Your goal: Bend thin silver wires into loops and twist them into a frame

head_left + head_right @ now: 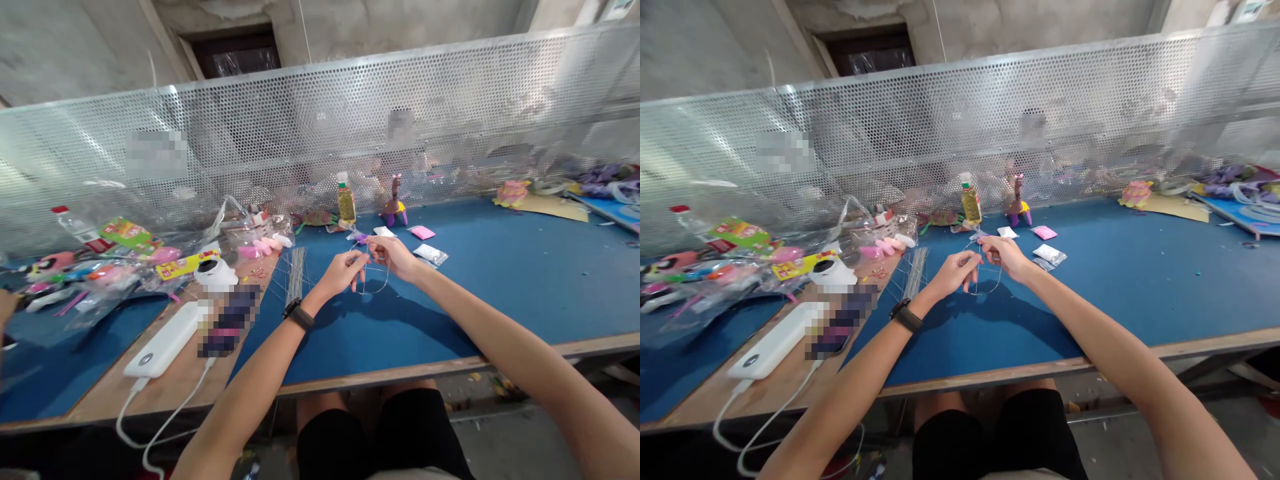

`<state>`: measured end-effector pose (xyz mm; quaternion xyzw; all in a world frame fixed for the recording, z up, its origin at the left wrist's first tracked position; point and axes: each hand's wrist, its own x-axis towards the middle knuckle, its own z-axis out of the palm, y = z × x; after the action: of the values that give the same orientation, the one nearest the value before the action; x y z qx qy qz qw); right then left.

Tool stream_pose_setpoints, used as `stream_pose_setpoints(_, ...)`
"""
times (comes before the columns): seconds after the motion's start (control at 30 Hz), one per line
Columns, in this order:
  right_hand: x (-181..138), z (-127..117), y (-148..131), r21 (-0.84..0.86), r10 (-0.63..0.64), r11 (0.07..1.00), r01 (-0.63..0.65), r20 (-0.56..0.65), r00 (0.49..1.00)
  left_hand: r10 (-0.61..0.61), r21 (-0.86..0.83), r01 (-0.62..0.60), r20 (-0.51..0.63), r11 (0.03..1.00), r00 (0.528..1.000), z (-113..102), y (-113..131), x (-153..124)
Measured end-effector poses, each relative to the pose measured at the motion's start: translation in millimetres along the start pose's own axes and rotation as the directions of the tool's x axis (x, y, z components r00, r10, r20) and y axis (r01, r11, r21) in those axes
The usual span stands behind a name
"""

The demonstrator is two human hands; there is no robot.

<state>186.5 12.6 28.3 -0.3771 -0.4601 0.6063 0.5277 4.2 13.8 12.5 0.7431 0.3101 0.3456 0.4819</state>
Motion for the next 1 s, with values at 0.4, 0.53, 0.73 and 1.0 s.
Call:
stream_pose_setpoints(0.4,5.1,-7.5,2.5,-0.399,-0.291,0.874,0.275,0.022,0.956,-0.068,0.055,0.070,-0.049,0.996,0.997,0.7,-1.8,0.4)
stream_pose_setpoints(0.53,6.1,-10.5,2.8,-0.473,-0.359,0.805,0.357,0.090,0.929,-0.078,0.060,0.082,-0.061,0.995,0.995,0.0,-3.4,0.3)
stream_pose_setpoints(0.73,3.0,-9.8,0.0,-0.526,-0.432,0.733,0.432,0.130,0.892,-0.093,0.107,0.104,-0.098,0.989,0.991,-3.8,-3.9,-0.3)
stream_pose_setpoints(1.0,1.2,-11.4,3.1,-0.573,-0.486,0.679,0.460,0.119,0.866,-0.089,0.121,0.101,-0.100,0.988,0.991,-3.6,-0.4,-1.5)
